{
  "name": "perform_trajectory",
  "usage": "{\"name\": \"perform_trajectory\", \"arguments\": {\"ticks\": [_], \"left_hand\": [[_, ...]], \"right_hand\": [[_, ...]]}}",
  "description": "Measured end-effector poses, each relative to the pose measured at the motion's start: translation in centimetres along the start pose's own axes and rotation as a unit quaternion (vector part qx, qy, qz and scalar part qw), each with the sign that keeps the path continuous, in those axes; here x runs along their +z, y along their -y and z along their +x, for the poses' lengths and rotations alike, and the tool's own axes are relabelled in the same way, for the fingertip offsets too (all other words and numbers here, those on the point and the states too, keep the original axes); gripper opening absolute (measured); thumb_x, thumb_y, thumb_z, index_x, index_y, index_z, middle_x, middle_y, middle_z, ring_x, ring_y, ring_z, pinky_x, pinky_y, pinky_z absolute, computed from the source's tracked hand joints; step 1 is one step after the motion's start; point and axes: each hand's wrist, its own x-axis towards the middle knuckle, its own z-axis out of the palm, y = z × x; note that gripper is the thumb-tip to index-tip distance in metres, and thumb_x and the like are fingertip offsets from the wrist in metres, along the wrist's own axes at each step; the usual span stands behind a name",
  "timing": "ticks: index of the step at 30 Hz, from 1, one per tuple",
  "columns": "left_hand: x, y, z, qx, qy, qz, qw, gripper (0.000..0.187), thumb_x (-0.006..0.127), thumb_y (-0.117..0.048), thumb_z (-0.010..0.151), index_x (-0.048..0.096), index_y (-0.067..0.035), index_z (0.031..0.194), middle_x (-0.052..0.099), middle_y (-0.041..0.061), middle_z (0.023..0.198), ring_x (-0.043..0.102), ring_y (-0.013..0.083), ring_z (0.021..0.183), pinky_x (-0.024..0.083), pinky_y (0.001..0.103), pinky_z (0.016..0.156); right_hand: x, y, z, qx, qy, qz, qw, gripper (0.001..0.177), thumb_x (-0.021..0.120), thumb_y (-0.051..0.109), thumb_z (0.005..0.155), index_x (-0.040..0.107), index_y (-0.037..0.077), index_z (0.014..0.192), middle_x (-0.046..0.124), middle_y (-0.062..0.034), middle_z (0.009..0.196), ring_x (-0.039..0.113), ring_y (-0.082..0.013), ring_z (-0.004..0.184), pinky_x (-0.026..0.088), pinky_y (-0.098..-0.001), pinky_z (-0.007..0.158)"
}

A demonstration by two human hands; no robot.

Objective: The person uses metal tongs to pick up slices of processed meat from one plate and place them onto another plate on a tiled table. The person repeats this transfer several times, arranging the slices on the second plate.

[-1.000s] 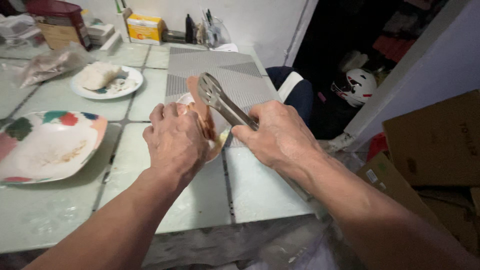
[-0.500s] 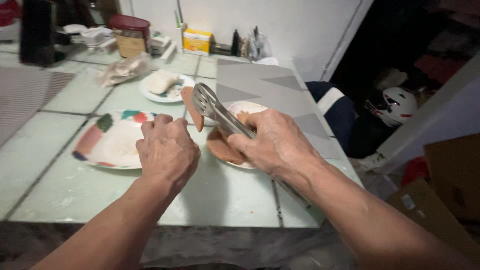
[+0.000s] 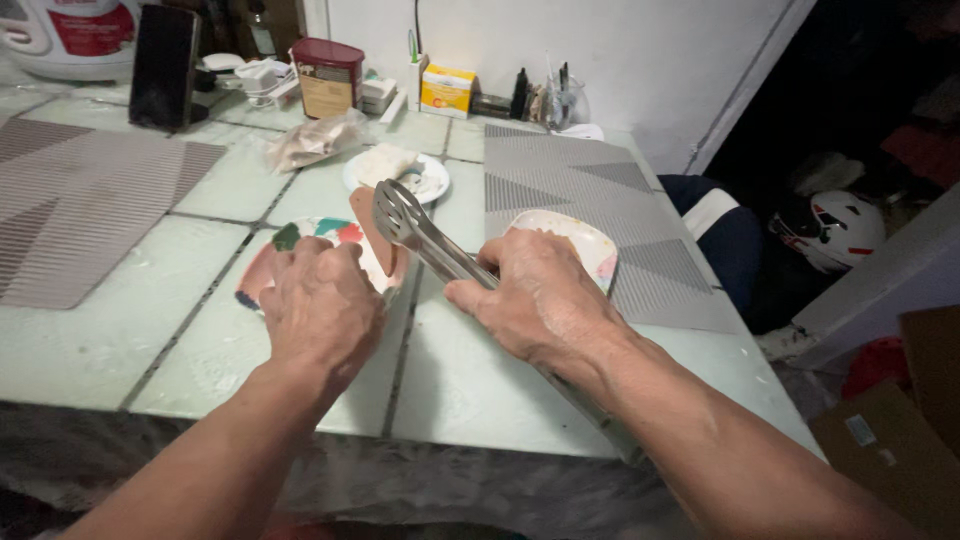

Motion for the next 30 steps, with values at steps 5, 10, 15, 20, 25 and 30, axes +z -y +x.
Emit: {"name": "perform_trajectory", "arguments": {"ticks": [5, 10, 15, 20, 25, 30], "left_hand": [[-1.1, 2.1, 0.0, -0.064, 0.034, 0.034, 0.997, 0.032, 0.065, -0.015, 0.085, 0.073, -0.008, 0.116, 0.057, 0.018, 0.13, 0.049, 0.0392, 0.124, 0.044, 0.053, 0.102], [-2.0, 3.5, -0.4, -0.123, 0.038, 0.008, 0.992, 0.037, 0.068, -0.017, 0.083, 0.072, -0.008, 0.118, 0.054, 0.019, 0.131, 0.048, 0.0405, 0.124, 0.044, 0.052, 0.101], [-2.6, 4.9, -0.5, -0.169, 0.054, 0.008, 0.984, 0.045, 0.069, -0.021, 0.083, 0.067, -0.006, 0.125, 0.05, 0.021, 0.132, 0.049, 0.0396, 0.122, 0.046, 0.05, 0.103], [-3.2, 5.9, -0.6, -0.222, 0.057, -0.031, 0.973, 0.037, 0.064, -0.02, 0.089, 0.07, -0.004, 0.123, 0.047, 0.02, 0.137, 0.053, 0.0406, 0.123, 0.047, 0.049, 0.104], [-3.4, 6.2, -0.1, -0.282, 0.072, -0.089, 0.953, 0.034, 0.059, -0.015, 0.093, 0.074, -0.001, 0.12, 0.057, 0.027, 0.13, 0.07, 0.0437, 0.104, 0.055, 0.047, 0.098], [-3.1, 6.8, 0.2, -0.297, 0.049, -0.158, 0.941, 0.034, 0.06, -0.008, 0.089, 0.075, -0.002, 0.119, 0.074, 0.024, 0.112, 0.073, 0.0374, 0.104, 0.055, 0.043, 0.099]], "right_hand": [[1.0, 1.4, 0.0, -0.048, -0.018, -0.049, 0.997, 0.038, 0.075, 0.038, 0.08, 0.078, 0.006, 0.098, 0.073, -0.0223, 0.074, 0.073, -0.0333, 0.074, 0.055, -0.0454, 0.079], [2.4, 2.7, 0.2, -0.065, 0.004, -0.058, 0.996, 0.032, 0.071, 0.032, 0.083, 0.076, 0.001, 0.092, 0.073, -0.0226, 0.077, 0.075, -0.0334, 0.076, 0.056, -0.0462, 0.081], [4.0, 3.7, 0.2, -0.124, 0.004, -0.099, 0.987, 0.028, 0.07, 0.028, 0.086, 0.072, 0.0, 0.088, 0.071, -0.0221, 0.077, 0.073, -0.0357, 0.074, 0.056, -0.0493, 0.076], [5.6, 4.2, -0.2, -0.165, -0.003, -0.102, 0.981, 0.024, 0.07, 0.025, 0.087, 0.069, 0.001, 0.086, 0.071, -0.0216, 0.074, 0.072, -0.0372, 0.072, 0.056, -0.0505, 0.072], [6.4, 4.6, -0.7, -0.169, 0.024, -0.112, 0.979, 0.029, 0.07, 0.028, 0.087, 0.066, -0.001, 0.089, 0.071, -0.0223, 0.072, 0.073, -0.0375, 0.07, 0.056, -0.0507, 0.07], [6.6, 4.9, -1.1, -0.174, 0.034, -0.121, 0.977, 0.033, 0.072, 0.03, 0.086, 0.066, -0.002, 0.089, 0.07, -0.0235, 0.072, 0.073, -0.0387, 0.071, 0.056, -0.051, 0.071]]}}
